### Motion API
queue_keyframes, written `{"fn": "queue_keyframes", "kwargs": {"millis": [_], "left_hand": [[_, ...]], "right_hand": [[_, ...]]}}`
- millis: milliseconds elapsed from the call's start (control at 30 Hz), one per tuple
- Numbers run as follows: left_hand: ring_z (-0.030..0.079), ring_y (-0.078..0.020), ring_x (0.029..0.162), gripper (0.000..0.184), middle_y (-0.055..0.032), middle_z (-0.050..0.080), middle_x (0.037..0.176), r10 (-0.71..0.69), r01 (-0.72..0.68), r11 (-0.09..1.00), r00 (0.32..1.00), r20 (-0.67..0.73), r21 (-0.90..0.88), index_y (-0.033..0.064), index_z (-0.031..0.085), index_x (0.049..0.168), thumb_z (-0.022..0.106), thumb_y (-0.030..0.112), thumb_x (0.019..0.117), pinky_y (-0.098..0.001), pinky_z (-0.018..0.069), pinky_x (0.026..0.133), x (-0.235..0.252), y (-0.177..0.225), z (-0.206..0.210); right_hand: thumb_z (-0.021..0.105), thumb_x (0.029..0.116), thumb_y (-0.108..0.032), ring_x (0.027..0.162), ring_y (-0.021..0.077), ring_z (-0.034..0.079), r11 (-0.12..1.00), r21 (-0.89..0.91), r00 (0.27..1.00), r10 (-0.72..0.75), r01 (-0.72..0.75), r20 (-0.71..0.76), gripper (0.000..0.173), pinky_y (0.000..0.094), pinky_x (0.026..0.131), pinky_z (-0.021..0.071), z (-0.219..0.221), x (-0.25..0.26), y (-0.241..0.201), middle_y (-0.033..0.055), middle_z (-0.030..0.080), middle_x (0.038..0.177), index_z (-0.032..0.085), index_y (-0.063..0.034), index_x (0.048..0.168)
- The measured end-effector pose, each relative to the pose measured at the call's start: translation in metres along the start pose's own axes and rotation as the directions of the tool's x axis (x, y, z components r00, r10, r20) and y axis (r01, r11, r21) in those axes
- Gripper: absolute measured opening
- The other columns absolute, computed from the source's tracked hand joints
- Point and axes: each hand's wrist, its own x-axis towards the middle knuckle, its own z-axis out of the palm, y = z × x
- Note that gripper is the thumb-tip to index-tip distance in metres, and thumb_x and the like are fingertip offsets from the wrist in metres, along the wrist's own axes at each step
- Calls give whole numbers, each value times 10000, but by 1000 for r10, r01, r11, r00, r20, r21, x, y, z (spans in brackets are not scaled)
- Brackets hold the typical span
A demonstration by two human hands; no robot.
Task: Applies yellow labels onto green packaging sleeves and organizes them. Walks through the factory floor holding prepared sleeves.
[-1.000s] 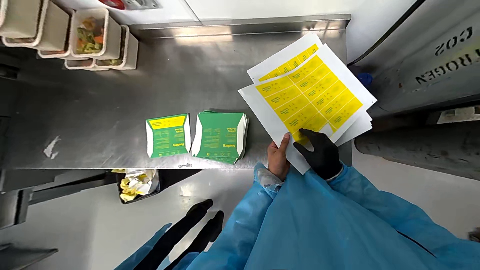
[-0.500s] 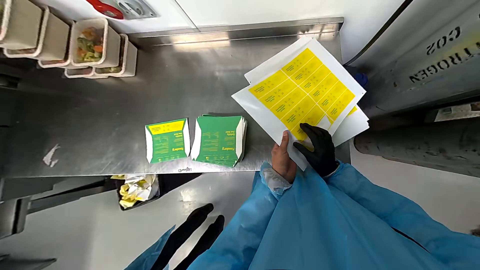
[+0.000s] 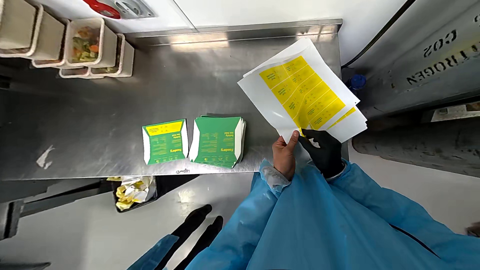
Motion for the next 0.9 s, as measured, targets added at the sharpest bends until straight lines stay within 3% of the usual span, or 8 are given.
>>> {"fn": "queue_keyframes", "kwargs": {"millis": [133,233,333,400,533,633,767,900], "left_hand": [[719,-131,768,171,-52,747,896,49,-52,994,998,31,92,93,741,1037,725,248,965,-323,620,723,4,2,-7],[720,-135,758,187,-57,744,893,13,-20,994,998,63,110,99,724,1072,701,262,983,-328,623,714,6,6,-20],[725,-150,775,203,-74,743,913,-43,38,994,998,50,100,84,705,1108,691,250,991,-340,625,727,11,6,-33],[732,-165,791,212,-87,748,933,-72,71,995,997,12,68,74,706,1116,692,243,989,-355,629,739,13,7,-37],[730,-165,841,216,-81,742,968,-86,84,996,994,60,36,82,686,1141,676,246,1002,-372,627,774,12,13,-39],[726,-156,828,198,-73,742,959,-79,75,996,993,88,46,81,696,1132,670,231,1005,-360,624,768,12,15,-39],[729,-163,809,185,-81,742,947,-82,73,994,990,116,77,73,687,1135,656,208,1013,-362,628,754,17,17,-43],[735,-175,798,210,-91,749,939,-51,46,989,998,35,137,62,693,1131,680,224,999,-365,632,744,22,13,-47]], "right_hand": [[762,913,-170,812,47,708,992,72,993,98,-103,70,121,225,717,587,-9,8,-3,-2,784,943,825,-134,1008],[776,910,-166,806,44,720,931,185,941,283,-316,186,86,246,730,616,-15,14,-6,-31,785,930,829,-151,976],[756,936,-208,779,41,715,895,143,892,382,-422,243,92,268,713,607,-15,22,0,-36,781,894,820,-152,970],[741,945,-247,755,36,695,906,61,885,394,-420,249,115,261,696,591,-9,28,5,-36,763,870,801,-150,963],[782,889,-311,837,104,707,971,-58,928,237,-230,287,202,322,715,606,0,23,-8,-3,755,962,771,-143,1000],[779,900,-256,841,112,696,983,-85,958,181,-166,223,137,320,685,588,4,13,-19,-1,741,984,762,-162,999],[772,901,-225,771,39,696,940,-49,922,340,-337,183,76,241,682,600,9,20,-20,-33,760,930,810,-173,940],[738,923,-235,758,106,711,852,-50,827,519,-522,214,125,369,721,606,-1,32,-1,5,762,858,795,-126,948]]}}
